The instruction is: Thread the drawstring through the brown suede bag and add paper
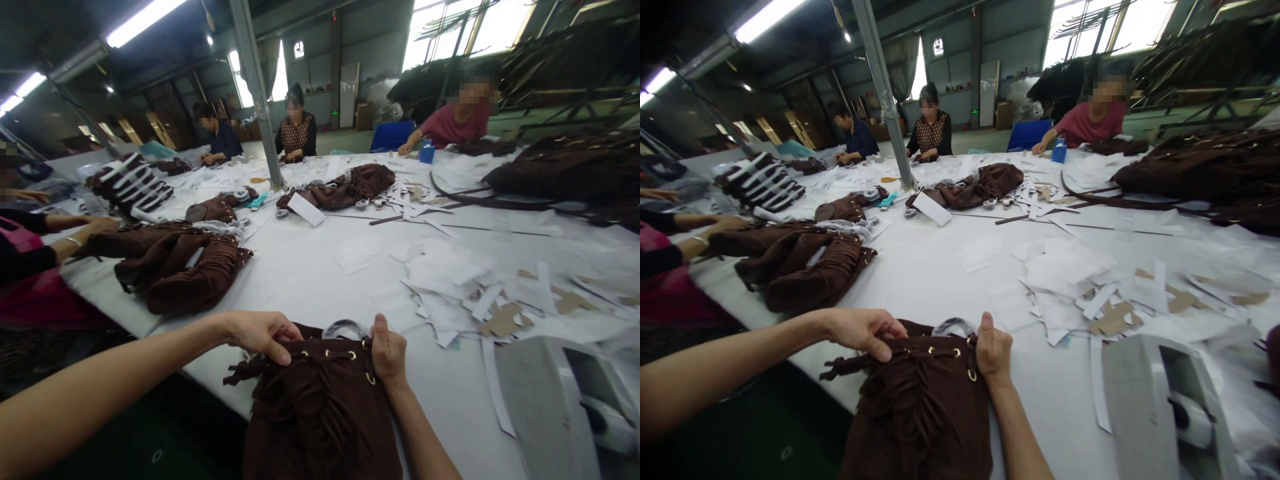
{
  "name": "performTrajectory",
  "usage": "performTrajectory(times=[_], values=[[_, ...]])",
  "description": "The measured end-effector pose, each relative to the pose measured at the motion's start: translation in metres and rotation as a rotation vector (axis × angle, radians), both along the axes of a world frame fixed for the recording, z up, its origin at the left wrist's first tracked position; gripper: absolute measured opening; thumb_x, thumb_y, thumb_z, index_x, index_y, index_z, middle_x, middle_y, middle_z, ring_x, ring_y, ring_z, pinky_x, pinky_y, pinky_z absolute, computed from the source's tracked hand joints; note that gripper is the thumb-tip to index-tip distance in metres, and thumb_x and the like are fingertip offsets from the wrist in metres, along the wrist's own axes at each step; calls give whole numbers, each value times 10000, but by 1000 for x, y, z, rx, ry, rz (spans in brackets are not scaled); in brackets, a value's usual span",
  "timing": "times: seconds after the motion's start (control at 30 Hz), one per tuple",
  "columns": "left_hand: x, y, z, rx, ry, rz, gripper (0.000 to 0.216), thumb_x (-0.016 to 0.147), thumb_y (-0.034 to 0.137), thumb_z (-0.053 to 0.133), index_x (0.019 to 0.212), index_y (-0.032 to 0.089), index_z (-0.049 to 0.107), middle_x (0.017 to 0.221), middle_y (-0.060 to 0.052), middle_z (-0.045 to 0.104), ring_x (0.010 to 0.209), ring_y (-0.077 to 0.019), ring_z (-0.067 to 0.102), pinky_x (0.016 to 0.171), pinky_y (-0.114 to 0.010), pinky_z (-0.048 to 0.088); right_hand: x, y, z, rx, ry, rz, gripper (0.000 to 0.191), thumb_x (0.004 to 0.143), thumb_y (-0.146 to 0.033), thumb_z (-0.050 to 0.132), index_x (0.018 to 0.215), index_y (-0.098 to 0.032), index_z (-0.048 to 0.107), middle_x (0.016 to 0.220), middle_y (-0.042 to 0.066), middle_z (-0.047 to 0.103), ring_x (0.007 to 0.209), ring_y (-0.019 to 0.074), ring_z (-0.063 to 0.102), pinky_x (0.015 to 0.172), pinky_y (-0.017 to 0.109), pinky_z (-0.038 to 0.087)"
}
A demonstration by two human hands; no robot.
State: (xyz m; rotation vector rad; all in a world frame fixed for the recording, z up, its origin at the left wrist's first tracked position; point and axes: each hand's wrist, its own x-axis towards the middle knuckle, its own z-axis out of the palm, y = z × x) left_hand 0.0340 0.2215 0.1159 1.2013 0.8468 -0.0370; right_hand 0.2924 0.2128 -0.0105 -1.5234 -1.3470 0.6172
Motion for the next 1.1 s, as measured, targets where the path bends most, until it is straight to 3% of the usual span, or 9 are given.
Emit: performTrajectory(times=[0.13,0.3,0.5,0.63,0.73,0.8,0.87,0.93,1.1], values=[[-2,-10,-1,59,-42,9,487,634,228,764,1096,202,613,1016,-17,677,868,-175,606,799,-279,471,2,0,3,-18,25,-28,602,899,-585,244,408,-239,280,397,-38,287,405,107,324,451,265,264],[3,-32,15,429,110,22,510,730,127,593,1223,239,531,1139,-16,640,992,-198,577,861,-300,453,3,0,1,-35,93,-48,617,881,-631,226,406,-242,280,393,-41,289,405,109,314,448,263,270],[16,-41,14,588,147,209,383,731,157,572,1111,188,599,1067,-28,675,977,-197,586,879,-295,434,8,2,7,-43,73,-109,621,871,-628,268,446,-214,453,412,-10,435,447,141,449,506,264,361],[36,-25,-1,620,91,278,320,692,146,573,1006,165,630,963,-33,694,869,-183,601,783,-270,451,19,-23,46,96,-28,-124,485,903,-508,320,853,-157,651,816,102,683,792,231,622,739,338,458],[57,-8,-15,623,82,248,342,660,136,568,998,159,624,821,-13,678,715,-154,581,650,-244,436,14,-64,81,328,-254,8,378,869,-414,470,1161,-200,579,1184,137,603,1132,289,516,959,452,371],[70,1,-25,621,71,224,355,654,152,577,1007,153,619,742,6,649,631,-132,546,594,-230,409,8,-91,89,373,-442,240,493,790,-398,608,1253,-249,527,1314,129,518,1241,326,416,1024,497,291],[81,7,-34,610,48,196,355,659,182,590,1012,144,615,694,18,625,582,-119,518,561,-222,389,6,-110,79,298,-562,508,405,773,-315,646,1171,-285,582,1223,88,599,1190,300,481,1034,487,280],[88,10,-40,596,32,164,344,673,220,600,1005,133,615,646,30,599,536,-107,485,527,-214,364,15,-118,57,219,-580,605,206,809,-167,575,973,-272,642,988,36,693,1064,235,580,1012,450,319],[83,4,-46,610,11,117,306,785,325,536,996,125,632,562,54,496,516,-95,414,506,-204,314,68,-112,11,379,-563,492,169,833,-127,529,893,-240,638,873,41,710,926,207,645,929,413,416]])
